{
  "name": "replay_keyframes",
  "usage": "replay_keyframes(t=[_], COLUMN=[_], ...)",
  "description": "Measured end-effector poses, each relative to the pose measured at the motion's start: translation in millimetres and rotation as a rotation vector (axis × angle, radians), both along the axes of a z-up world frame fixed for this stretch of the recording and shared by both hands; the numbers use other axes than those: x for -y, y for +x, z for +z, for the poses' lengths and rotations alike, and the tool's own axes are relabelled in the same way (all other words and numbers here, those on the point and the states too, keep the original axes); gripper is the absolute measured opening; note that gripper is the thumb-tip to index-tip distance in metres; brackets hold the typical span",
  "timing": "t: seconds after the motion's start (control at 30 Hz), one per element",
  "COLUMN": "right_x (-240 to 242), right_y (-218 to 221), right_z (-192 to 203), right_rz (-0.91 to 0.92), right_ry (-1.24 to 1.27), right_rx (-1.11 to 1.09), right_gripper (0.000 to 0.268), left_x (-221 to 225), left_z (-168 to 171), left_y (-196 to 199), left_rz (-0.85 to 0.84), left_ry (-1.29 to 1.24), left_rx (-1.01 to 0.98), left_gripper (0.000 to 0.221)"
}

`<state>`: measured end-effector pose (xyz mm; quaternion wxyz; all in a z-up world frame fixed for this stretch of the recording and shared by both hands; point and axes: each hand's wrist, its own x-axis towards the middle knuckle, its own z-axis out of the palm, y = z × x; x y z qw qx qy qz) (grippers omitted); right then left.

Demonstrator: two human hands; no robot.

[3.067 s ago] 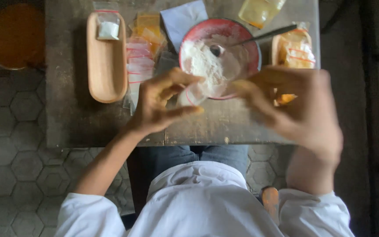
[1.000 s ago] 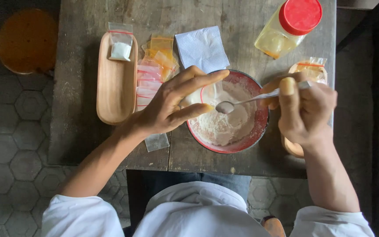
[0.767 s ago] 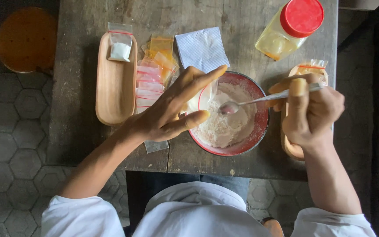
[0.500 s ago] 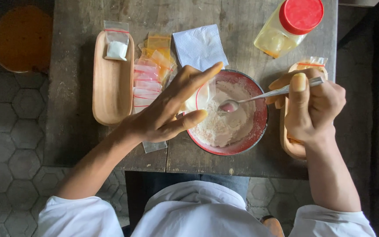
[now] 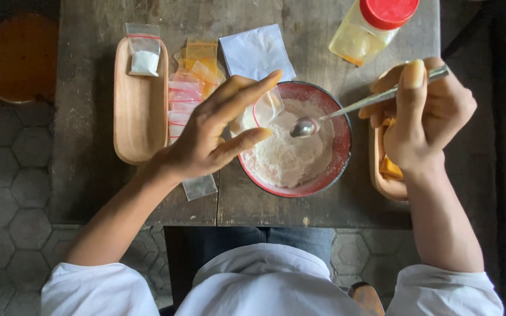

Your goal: Packaging white powder into small plastic bags using a spoon and sealing them.

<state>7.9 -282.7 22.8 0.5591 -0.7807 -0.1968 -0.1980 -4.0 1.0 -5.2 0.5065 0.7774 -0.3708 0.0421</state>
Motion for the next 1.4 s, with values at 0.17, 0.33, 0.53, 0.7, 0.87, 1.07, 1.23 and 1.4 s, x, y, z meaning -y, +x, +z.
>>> replay_keyframes(t=[0.17,0.33,0.53,0.7,0.87,1.07,1.23,1.4], right_x=[3.8,3.9,-4.9,1.0,-9.5,2.9,3.7,18.6], right_y=[1.1,2.9,-1.1,-1.3,-1.7,-0.2,5.2,9.5], right_z=[0.9,-4.7,8.5,6.6,23.0,11.6,3.8,5.2], right_rz=[-0.045,-0.019,0.269,0.199,0.34,0.156,0.274,0.095], right_ry=[0.099,0.107,0.01,0.066,-0.032,-0.022,0.062,0.11], right_rx=[-0.026,-0.085,-0.236,-0.237,-0.292,-0.171,-0.315,-0.196], right_gripper=[0.045,0.045,0.044,0.04,0.046,0.041,0.039,0.056], left_x=[3.6,9.9,14.3,14.2,14.7,10.1,12.7,15.0], left_z=[9.5,6.2,8.8,10.3,13.8,11.5,16.5,14.1], left_y=[-4.6,-7.8,-10.6,-12.1,-12.5,-10.7,-13.7,-12.3], left_rz=[0.052,0.062,0.096,0.144,0.122,0.042,0.072,0.062], left_ry=[-0.06,-0.084,-0.083,-0.128,-0.237,-0.275,-0.278,-0.233], left_rx=[0.072,0.129,0.138,0.048,-0.068,-0.089,-0.187,-0.121], left_gripper=[0.051,0.051,0.048,0.052,0.046,0.045,0.044,0.039])
